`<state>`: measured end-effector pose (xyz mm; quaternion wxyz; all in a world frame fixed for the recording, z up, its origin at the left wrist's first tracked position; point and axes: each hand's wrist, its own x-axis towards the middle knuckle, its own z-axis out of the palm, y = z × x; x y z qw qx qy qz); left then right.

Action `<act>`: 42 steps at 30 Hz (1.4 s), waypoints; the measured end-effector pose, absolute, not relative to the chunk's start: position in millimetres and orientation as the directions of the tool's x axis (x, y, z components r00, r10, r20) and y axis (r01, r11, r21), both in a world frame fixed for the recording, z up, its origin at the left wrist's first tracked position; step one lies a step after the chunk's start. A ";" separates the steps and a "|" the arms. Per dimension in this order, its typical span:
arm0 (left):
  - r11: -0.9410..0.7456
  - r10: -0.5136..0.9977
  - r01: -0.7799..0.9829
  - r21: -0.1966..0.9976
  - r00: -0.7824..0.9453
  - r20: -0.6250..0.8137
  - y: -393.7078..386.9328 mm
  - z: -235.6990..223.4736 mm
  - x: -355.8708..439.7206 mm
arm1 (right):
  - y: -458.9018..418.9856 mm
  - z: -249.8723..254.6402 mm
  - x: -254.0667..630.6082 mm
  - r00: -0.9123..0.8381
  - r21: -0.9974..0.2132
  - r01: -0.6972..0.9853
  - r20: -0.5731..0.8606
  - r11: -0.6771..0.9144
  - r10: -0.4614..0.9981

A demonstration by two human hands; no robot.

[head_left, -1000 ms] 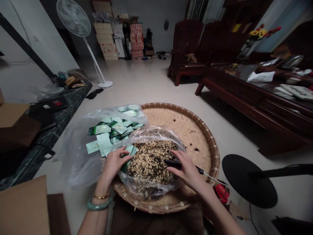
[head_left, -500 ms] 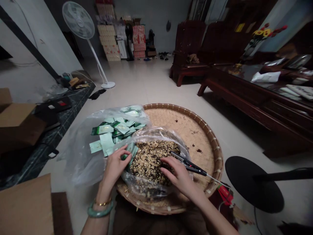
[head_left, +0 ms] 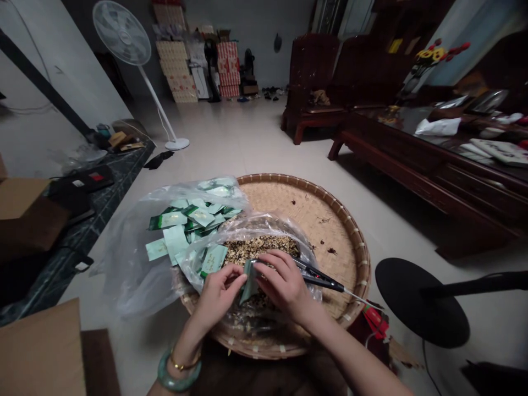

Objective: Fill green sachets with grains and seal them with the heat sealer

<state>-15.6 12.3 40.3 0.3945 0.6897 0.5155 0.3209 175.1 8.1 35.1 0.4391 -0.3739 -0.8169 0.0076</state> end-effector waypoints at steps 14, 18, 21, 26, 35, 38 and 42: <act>-0.010 0.930 0.355 0.935 0.347 -0.122 9.7 42.8 -7.9 | 6.2 37.7 181.5 -0.330 -0.342 0.581 0.730 0.738 0.598; -0.005 0.919 0.333 0.943 0.374 -0.127 9.3 44.9 -9.6 | 6.1 40.0 184.2 -0.320 -0.371 0.538 0.741 0.757 0.591; -0.007 0.914 0.272 0.962 0.391 -0.104 9.8 45.7 -9.9 | 5.4 37.7 186.7 -0.302 -0.334 0.529 0.785 0.780 0.541; -0.035 0.911 0.251 0.967 0.407 -0.072 10.9 44.8 -9.7 | 4.9 35.1 189.6 -0.330 -0.278 0.544 0.797 0.791 0.507; -0.065 0.908 0.273 0.960 0.415 -0.056 14.0 47.1 -8.5 | 9.3 40.0 188.3 -0.260 -0.612 0.386 0.646 0.690 0.718; -0.073 0.901 0.301 0.951 0.429 -0.067 15.4 48.5 -8.0 | 11.4 37.0 188.5 -0.267 -0.781 0.365 0.433 0.507 0.861; -0.058 0.912 0.305 0.950 0.404 -0.074 20.2 45.8 -7.7 | 14.1 32.9 189.1 -0.273 -0.835 0.429 0.244 0.344 0.931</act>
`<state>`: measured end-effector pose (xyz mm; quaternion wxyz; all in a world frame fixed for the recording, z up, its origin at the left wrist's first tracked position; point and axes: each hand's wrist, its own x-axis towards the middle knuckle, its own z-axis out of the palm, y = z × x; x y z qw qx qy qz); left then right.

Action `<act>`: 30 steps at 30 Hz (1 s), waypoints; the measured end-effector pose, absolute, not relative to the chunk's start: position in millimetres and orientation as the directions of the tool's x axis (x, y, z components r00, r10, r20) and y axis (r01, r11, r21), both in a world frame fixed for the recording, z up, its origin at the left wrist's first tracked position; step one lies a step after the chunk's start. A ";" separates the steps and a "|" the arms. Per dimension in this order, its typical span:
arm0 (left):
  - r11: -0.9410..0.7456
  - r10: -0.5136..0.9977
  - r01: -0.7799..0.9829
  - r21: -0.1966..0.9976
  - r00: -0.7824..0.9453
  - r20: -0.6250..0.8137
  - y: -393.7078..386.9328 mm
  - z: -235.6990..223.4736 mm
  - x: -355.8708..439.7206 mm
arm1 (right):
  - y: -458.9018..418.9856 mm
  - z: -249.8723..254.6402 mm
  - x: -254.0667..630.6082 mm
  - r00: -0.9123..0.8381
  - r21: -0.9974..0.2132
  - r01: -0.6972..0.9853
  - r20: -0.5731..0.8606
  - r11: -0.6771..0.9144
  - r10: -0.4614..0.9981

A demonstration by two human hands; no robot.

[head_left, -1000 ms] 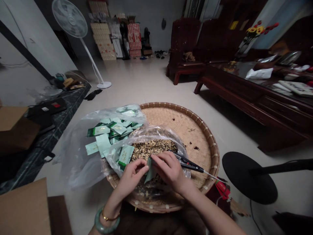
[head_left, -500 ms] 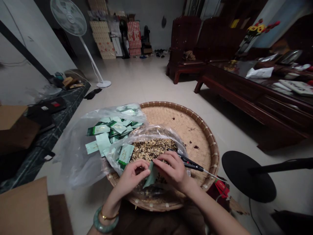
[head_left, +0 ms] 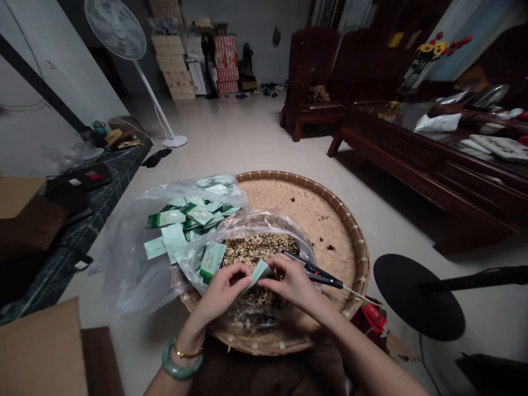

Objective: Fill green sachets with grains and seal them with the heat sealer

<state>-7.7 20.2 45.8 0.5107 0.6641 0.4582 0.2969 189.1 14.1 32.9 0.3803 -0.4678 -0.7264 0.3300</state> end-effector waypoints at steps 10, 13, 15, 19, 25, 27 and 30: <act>-0.124 0.921 0.309 0.943 0.389 -0.006 34.8 40.0 -0.4 | 25.5 35.3 189.8 -0.556 -0.958 0.257 -0.037 0.129 0.830; -0.220 0.917 0.359 0.907 0.393 0.067 34.1 38.8 -2.9 | 27.7 34.0 191.2 -0.601 -0.931 0.322 -0.058 0.175 0.797; -0.320 0.904 0.381 0.867 0.396 0.160 33.6 39.2 -7.9 | 24.2 37.4 191.7 -0.603 -0.881 0.377 0.002 0.287 0.798; -0.497 0.842 0.440 0.748 0.453 0.292 28.7 44.9 -20.4 | 8.2 46.1 189.8 -0.632 -0.733 0.465 0.117 0.497 0.766; -0.714 0.698 0.580 0.391 0.547 0.462 1.6 32.7 -16.9 | -9.7 40.5 173.5 -0.439 -0.694 0.585 0.164 0.420 0.883; -0.708 0.692 0.632 0.314 0.532 0.488 -5.2 18.2 -12.1 | -11.6 37.5 165.2 -0.401 -0.717 0.583 0.156 0.382 0.903; -0.669 0.721 0.653 0.354 0.456 0.521 -5.8 0.2 -11.1 | -12.6 34.9 154.7 -0.407 -0.755 0.563 0.099 0.335 0.908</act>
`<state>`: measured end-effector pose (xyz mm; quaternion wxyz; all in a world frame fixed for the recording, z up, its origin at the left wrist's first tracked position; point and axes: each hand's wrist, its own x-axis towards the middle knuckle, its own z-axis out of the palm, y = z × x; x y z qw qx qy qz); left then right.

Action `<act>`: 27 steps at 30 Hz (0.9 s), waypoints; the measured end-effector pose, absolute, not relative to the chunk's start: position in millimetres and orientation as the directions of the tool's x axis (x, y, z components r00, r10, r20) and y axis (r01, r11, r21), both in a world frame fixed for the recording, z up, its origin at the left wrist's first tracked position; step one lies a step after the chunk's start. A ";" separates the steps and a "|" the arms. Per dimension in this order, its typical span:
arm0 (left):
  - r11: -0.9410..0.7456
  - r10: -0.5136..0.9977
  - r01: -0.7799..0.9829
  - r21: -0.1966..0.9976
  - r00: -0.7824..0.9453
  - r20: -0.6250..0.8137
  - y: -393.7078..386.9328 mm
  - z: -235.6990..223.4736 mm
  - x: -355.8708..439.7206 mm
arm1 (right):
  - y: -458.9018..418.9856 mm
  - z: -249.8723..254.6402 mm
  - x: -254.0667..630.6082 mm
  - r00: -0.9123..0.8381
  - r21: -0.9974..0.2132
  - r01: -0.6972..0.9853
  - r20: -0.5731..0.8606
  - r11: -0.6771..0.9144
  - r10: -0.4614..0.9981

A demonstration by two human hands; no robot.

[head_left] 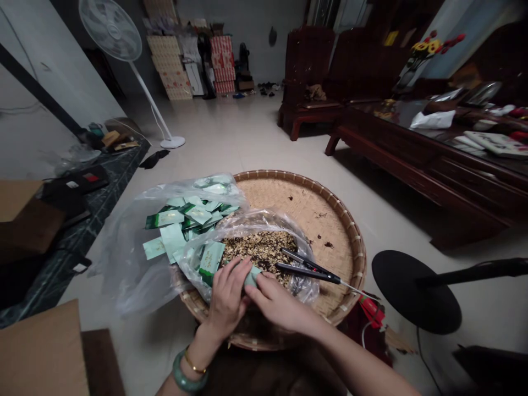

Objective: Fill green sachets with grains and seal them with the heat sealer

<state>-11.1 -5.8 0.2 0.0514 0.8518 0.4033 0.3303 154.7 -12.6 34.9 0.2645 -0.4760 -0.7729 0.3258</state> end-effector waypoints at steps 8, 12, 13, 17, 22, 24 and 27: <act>-0.667 0.745 0.505 0.549 0.480 0.463 6.1 1.6 -23.5 | -12.6 41.8 155.0 -0.459 -0.856 0.455 0.013 0.247 0.888; -0.616 0.787 0.507 0.603 0.425 0.447 8.3 5.1 -21.9 | -14.3 45.3 166.6 -0.386 -0.904 0.297 0.180 0.306 0.905; -0.600 0.800 0.520 0.608 0.406 0.443 9.4 5.6 -22.1 | -14.3 43.3 170.8 -0.312 -0.900 0.283 0.240 0.331 0.919; -0.536 0.844 0.567 0.626 0.339 0.416 14.6 5.4 -26.2 | -12.6 20.0 184.4 -0.160 -0.737 0.506 0.430 0.448 0.889; -0.409 0.912 0.564 0.717 0.228 0.341 16.1 2.4 -34.8 | -9.4 -14.4 169.9 -0.351 -0.381 0.794 0.348 0.473 0.869; -0.347 0.936 0.539 0.767 0.155 0.315 15.1 1.8 -38.6 | -4.3 -19.6 156.6 -0.378 -0.316 0.832 0.280 0.457 0.882; -0.288 0.952 0.475 0.832 0.043 0.304 14.0 2.0 -44.2 | 10.2 -19.1 138.2 -0.409 -0.284 0.842 0.223 0.460 0.885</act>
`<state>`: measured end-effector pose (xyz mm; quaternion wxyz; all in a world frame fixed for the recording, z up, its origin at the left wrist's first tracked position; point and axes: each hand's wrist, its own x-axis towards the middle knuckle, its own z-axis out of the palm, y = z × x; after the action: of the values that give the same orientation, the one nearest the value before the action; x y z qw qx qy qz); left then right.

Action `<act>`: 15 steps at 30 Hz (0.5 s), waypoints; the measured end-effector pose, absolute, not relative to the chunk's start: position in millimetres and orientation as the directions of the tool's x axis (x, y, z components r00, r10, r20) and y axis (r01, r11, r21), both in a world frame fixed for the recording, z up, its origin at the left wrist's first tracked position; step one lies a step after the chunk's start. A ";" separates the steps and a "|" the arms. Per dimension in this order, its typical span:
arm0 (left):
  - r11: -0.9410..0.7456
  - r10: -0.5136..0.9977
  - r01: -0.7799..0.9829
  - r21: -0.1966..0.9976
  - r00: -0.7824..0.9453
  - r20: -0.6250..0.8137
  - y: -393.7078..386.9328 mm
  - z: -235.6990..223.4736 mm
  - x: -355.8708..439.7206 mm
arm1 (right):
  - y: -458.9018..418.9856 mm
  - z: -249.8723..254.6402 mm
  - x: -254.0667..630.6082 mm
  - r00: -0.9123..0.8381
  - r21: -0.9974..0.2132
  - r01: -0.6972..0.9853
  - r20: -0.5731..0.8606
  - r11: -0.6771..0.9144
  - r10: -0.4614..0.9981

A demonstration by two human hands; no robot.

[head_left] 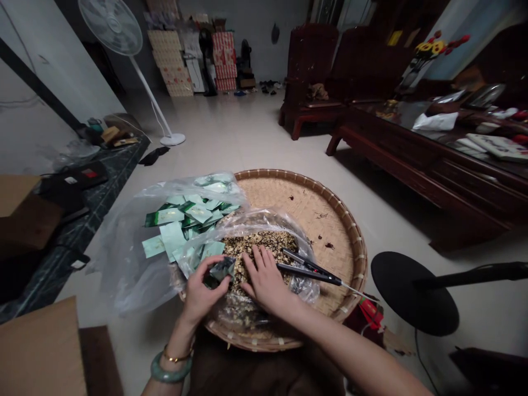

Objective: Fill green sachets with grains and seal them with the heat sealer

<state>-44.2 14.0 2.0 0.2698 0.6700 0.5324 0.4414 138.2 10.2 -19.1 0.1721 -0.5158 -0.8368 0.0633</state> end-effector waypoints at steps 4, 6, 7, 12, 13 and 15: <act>-0.274 0.948 0.416 0.867 -0.034 0.316 16.1 2.9 -49.5 | 37.5 -10.1 122.1 -0.470 -0.260 0.834 0.128 0.487 0.873; -0.301 0.938 0.409 0.861 -0.039 0.346 18.3 3.4 -50.3 | 49.3 -3.4 117.2 -0.488 -0.237 0.841 0.057 0.486 0.871; -0.320 0.931 0.409 0.855 -0.035 0.365 19.4 3.7 -50.3 | 53.7 0.0 115.4 -0.501 -0.224 0.840 0.030 0.494 0.865; -0.376 0.911 0.413 0.830 0.000 0.413 22.9 6.1 -48.9 | 60.4 10.9 115.8 -0.573 -0.184 0.805 0.003 0.564 0.819; -0.380 0.910 0.413 0.828 0.004 0.415 23.2 6.8 -48.5 | 60.4 11.4 116.9 -0.571 -0.186 0.806 0.012 0.563 0.821; -0.383 0.910 0.412 0.827 0.011 0.415 23.5 8.4 -47.8 | 60.7 10.9 118.1 -0.564 -0.197 0.807 0.020 0.556 0.826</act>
<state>-47.8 23.5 8.4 0.2495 0.6657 0.4964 0.4981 118.1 60.7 10.9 0.0550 -0.4637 -0.8804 0.0829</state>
